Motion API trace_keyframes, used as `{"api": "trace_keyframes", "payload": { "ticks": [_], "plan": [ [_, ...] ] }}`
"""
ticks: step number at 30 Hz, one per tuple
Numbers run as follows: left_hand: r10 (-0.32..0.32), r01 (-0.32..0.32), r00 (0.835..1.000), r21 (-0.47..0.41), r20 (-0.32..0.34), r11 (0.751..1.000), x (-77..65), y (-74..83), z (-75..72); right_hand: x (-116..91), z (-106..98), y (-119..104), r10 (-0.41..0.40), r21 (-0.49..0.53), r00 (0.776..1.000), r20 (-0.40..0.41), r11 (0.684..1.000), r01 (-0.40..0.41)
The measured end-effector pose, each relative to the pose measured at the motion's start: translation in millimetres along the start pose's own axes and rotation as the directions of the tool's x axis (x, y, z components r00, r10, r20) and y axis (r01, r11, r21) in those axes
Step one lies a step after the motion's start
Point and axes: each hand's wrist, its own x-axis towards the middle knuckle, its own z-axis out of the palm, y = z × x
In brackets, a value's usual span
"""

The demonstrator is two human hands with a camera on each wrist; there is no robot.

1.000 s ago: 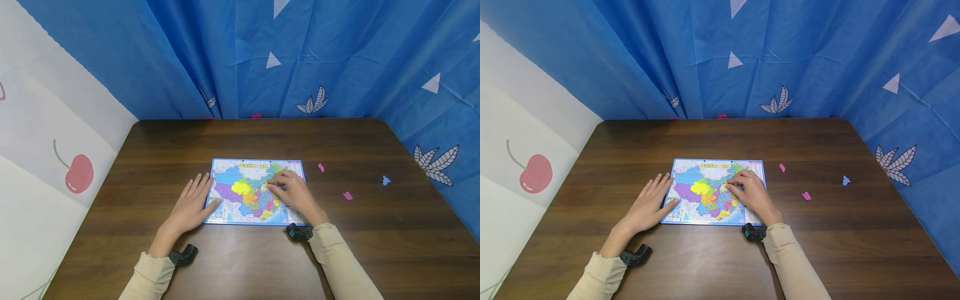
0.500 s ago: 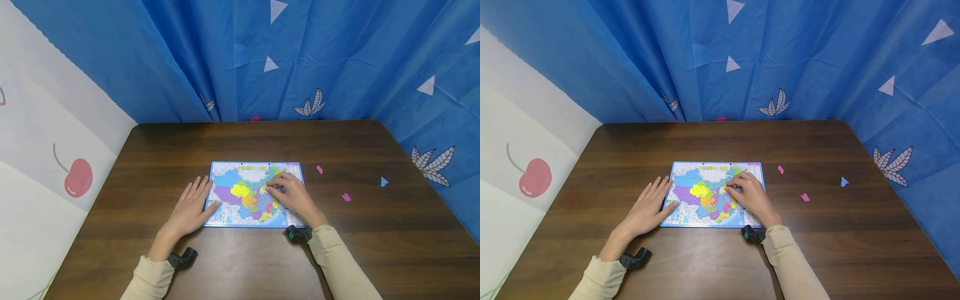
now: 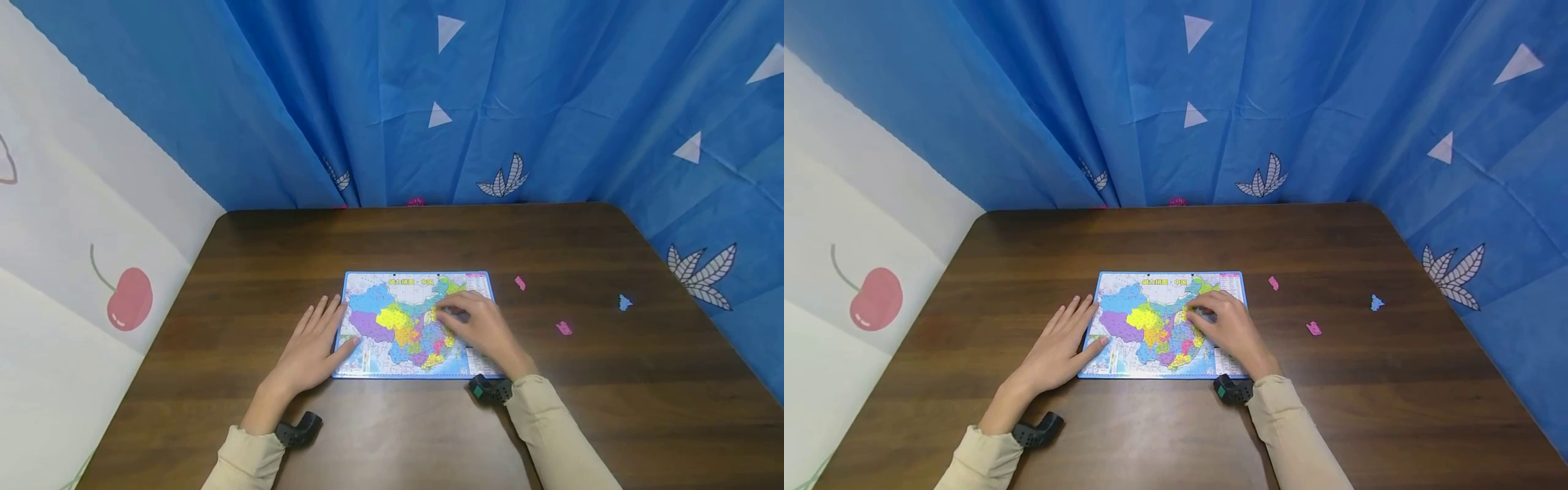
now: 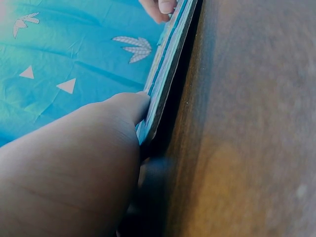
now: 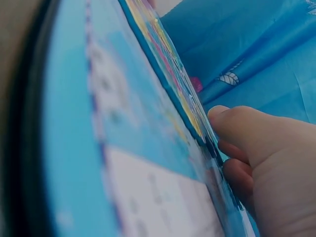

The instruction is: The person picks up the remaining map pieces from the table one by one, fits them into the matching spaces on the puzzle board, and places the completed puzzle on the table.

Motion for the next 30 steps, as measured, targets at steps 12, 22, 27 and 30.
{"api": "trace_keyframes", "payload": {
  "ticks": [12,22,27,30],
  "plan": [
    [0.000,0.000,1.000,-0.009,0.000,1.000,-2.4,1.6,0.7,-6.6,-7.4,8.9,0.001,0.025,0.997,-0.077,1.000,0.001],
    [-0.005,0.005,1.000,-0.007,0.000,1.000,-1.5,2.5,-0.3,-9.0,-20.4,19.4,0.028,-0.013,0.986,-0.164,0.999,-0.030],
    [-0.012,0.012,1.000,-0.006,0.004,1.000,-1.6,2.7,-0.9,-10.4,-26.9,25.9,0.069,-0.008,0.981,-0.184,0.997,-0.072],
    [-0.014,0.014,1.000,-0.007,0.002,1.000,-1.7,2.8,-1.5,-10.7,-30.9,29.0,0.093,-0.008,0.976,-0.198,0.995,-0.097]
  ]
}}
